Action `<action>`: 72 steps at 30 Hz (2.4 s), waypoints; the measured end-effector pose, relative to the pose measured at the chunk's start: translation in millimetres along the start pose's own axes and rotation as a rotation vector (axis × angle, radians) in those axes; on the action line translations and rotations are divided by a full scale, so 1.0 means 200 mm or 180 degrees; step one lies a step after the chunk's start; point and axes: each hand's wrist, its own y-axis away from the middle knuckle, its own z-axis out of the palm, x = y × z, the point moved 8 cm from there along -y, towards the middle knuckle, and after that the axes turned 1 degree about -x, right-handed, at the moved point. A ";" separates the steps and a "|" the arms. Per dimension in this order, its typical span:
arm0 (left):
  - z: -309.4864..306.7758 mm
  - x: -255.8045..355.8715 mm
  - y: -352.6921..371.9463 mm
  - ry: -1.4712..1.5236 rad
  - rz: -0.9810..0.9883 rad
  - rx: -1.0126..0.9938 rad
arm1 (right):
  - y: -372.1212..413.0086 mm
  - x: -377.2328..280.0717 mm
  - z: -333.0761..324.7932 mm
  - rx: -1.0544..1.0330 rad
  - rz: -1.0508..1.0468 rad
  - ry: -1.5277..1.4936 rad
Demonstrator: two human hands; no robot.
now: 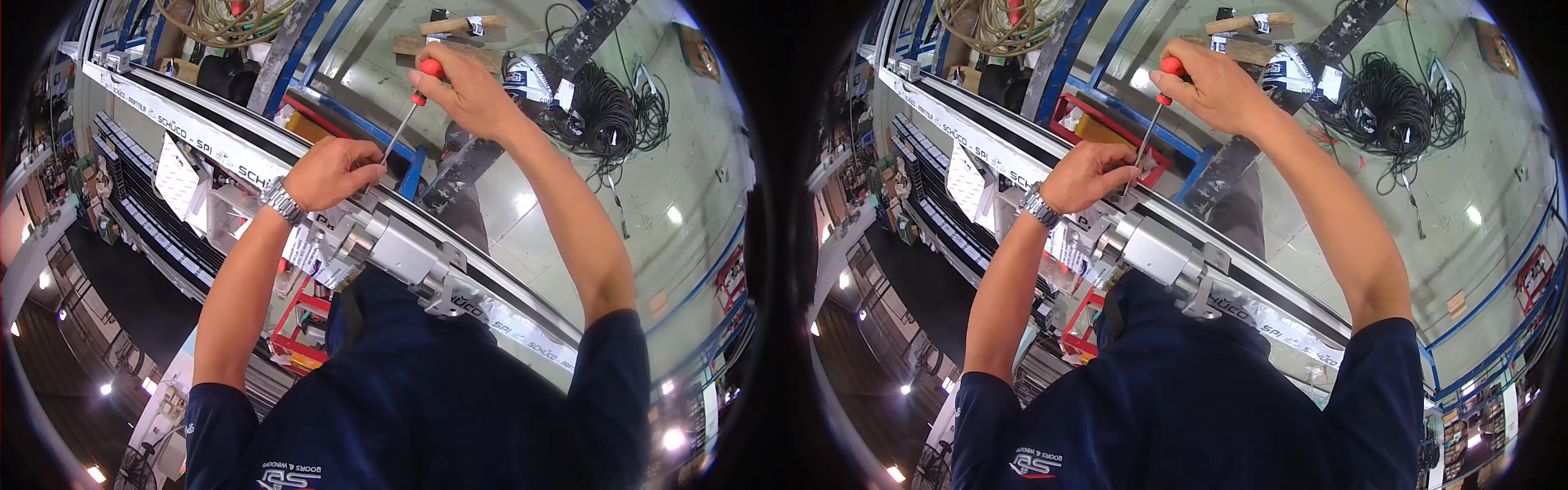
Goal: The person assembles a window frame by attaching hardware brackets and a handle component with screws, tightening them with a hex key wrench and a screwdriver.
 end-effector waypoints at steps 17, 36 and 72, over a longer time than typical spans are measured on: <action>-0.01 0.00 0.01 -0.0035 0.0120 0.0050 | -0.05 -0.07 0.04 -0.0180 0.0544 0.0906; 0.43 0.67 -0.07 -0.0290 0.1371 -0.0639 | 0.70 -0.23 -0.43 0.1633 0.0464 0.0727; 0.70 0.57 -0.11 -0.0146 0.0126 -0.1105 | 0.79 0.06 -0.33 0.0557 0.0574 0.0960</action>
